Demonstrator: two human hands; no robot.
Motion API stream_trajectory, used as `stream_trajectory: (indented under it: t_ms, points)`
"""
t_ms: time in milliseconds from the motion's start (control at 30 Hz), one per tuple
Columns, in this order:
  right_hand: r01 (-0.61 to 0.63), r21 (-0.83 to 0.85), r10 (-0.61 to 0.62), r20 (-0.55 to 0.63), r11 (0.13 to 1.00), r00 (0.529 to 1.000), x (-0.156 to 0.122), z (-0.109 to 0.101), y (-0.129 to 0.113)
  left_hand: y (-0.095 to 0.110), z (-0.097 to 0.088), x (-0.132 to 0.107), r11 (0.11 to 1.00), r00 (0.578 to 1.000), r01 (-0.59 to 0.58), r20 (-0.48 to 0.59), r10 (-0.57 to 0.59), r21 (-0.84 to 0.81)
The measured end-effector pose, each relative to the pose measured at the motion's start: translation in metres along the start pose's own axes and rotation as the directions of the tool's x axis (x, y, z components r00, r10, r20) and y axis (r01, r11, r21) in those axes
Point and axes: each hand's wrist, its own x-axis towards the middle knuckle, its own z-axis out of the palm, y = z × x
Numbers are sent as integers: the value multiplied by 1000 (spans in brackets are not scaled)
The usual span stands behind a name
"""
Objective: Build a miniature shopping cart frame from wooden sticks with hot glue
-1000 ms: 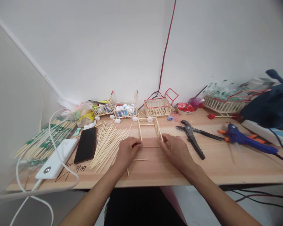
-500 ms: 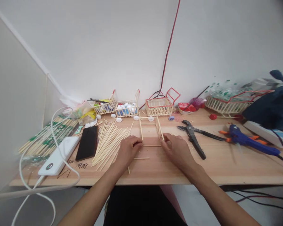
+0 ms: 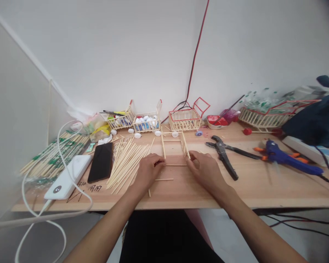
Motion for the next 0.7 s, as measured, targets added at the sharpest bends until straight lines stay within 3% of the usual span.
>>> stream_trajectory:
  t_ms: [333,700]
  points:
    - [6,-28,-7,-27,1000,1000,-1,-1,-2,3,-1,0,1000,1000,-3,-13,2,-11]
    - [31,-15,-31,18,999,999,-1,-1,1,3,-1,1,1000,1000,0,-7,0,5]
